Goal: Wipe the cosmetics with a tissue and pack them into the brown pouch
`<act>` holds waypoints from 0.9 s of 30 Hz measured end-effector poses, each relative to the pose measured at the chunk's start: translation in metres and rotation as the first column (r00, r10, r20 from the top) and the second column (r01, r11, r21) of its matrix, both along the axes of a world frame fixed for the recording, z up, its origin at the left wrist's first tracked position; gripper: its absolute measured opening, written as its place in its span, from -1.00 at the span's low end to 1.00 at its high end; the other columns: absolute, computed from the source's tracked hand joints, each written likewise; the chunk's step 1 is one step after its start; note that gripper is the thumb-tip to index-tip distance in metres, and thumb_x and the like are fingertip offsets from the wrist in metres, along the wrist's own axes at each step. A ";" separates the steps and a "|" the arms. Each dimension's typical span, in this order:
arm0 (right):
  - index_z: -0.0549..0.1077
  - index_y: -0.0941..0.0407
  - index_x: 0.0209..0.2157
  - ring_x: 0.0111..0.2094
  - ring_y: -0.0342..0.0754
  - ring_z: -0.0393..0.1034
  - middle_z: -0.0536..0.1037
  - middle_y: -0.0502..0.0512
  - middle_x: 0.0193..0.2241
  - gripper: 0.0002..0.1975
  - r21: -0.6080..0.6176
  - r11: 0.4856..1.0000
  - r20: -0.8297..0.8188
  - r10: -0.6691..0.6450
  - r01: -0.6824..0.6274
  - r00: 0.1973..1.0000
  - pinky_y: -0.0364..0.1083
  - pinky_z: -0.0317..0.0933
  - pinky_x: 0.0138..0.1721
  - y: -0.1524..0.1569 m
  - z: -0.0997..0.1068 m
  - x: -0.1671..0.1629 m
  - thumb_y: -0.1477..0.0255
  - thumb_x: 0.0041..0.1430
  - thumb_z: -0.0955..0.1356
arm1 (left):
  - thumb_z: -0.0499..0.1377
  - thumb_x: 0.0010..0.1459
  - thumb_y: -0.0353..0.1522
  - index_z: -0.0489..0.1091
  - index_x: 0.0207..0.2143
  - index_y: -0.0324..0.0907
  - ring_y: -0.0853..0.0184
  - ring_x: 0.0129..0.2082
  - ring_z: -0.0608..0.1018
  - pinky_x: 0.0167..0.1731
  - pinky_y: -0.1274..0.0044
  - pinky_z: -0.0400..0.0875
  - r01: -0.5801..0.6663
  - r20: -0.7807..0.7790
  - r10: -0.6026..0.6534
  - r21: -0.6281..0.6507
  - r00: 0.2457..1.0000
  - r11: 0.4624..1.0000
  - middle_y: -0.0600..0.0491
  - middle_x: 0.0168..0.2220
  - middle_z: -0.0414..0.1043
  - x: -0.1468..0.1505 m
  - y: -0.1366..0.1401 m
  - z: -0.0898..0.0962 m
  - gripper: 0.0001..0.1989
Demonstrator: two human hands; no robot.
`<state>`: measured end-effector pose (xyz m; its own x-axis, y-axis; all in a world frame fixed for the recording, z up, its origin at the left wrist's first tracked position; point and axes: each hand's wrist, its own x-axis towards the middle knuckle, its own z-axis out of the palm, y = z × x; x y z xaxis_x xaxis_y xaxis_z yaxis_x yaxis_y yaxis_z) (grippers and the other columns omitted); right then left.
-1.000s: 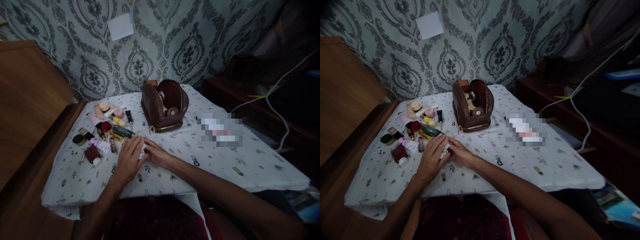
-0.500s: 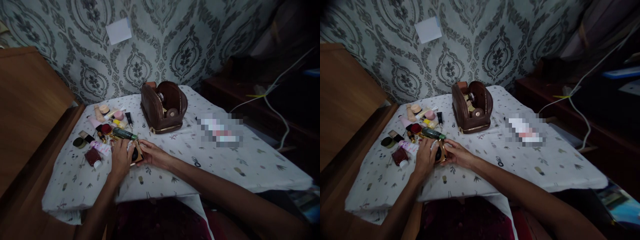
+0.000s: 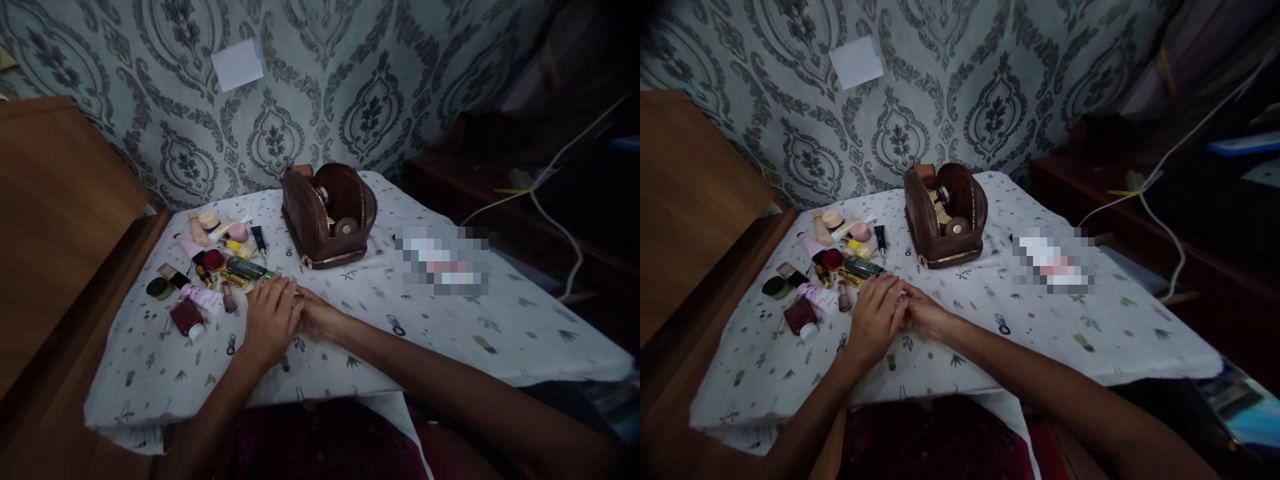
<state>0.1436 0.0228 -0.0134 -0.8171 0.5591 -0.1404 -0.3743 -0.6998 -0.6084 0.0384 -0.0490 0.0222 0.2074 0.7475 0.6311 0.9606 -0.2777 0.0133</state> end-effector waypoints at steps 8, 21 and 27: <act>0.48 0.08 -0.24 -0.47 -0.22 0.40 0.53 -0.08 -0.41 -0.79 -0.088 0.994 -0.013 -0.060 0.058 0.998 -0.27 0.29 -0.53 0.008 0.006 -0.001 0.35 0.08 0.48 | 0.07 0.30 -0.40 0.18 0.24 -0.26 0.07 0.21 0.37 0.24 0.07 0.05 0.034 -0.072 -0.034 -0.004 0.997 0.999 -0.21 0.14 0.40 -0.014 -0.013 -0.011 -0.53; 0.41 0.08 -0.04 -0.32 -0.09 0.50 0.55 0.02 -0.27 -0.51 0.094 0.991 -0.058 0.099 -0.093 0.993 -0.07 0.46 -0.36 0.006 0.007 0.006 0.26 0.01 0.53 | 0.04 0.27 -0.16 0.44 -0.13 -0.22 0.17 -0.16 0.57 -0.16 0.36 0.46 -0.026 0.656 0.213 -0.282 0.724 0.959 -0.07 -0.19 0.55 -0.050 0.001 0.000 -0.65; 0.46 0.12 -0.08 -0.32 -0.12 0.45 0.53 0.04 -0.28 -0.47 0.244 0.968 0.009 0.050 -0.051 0.999 -0.13 0.40 -0.34 0.003 0.000 -0.001 0.12 -0.03 0.51 | 0.07 0.28 -0.22 0.44 -0.31 -0.19 0.26 -0.33 0.52 -0.30 0.48 0.39 -0.118 0.531 0.144 -0.083 0.835 0.990 0.04 -0.37 0.47 -0.048 -0.006 0.015 -0.75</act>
